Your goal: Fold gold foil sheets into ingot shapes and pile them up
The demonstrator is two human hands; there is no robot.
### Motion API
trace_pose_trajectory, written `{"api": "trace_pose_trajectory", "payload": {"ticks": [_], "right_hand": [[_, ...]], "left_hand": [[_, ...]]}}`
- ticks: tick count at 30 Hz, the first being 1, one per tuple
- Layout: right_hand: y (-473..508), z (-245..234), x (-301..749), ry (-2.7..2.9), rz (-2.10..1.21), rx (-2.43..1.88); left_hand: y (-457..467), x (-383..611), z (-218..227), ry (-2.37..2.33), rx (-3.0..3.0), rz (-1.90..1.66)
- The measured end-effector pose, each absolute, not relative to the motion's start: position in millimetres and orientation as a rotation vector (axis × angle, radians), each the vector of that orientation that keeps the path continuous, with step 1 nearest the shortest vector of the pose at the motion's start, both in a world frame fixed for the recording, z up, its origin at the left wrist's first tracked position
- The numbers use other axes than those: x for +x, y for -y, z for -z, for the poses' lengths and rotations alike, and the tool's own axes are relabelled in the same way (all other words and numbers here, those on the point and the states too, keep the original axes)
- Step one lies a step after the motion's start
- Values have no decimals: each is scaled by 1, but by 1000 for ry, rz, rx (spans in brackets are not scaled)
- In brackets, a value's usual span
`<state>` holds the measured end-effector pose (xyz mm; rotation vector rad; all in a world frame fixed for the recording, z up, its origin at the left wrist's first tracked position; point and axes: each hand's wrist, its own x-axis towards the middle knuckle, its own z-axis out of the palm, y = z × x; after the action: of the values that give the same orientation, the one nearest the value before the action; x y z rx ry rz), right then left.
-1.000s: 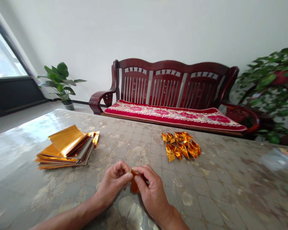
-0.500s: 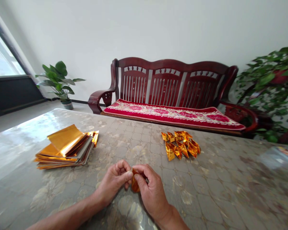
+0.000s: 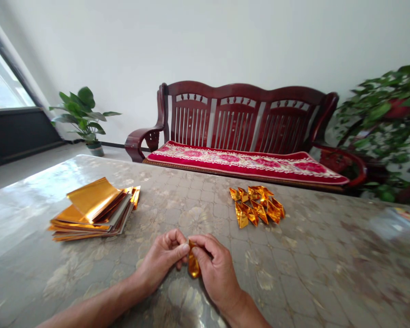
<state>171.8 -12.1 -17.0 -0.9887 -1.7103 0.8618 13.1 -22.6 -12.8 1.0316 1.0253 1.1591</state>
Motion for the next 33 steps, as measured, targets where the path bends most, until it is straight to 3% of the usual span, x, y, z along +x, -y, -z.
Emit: {"api": "trace_pose_trajectory", "payload": {"ticks": [18, 33], "right_hand": [[10, 18, 169, 1420, -1375, -1036], [16, 23, 167, 1403, -1340, -1021]], "left_hand": [[25, 16, 12, -997, 1008, -1200], [25, 14, 10, -1324, 1296, -1238]]}}
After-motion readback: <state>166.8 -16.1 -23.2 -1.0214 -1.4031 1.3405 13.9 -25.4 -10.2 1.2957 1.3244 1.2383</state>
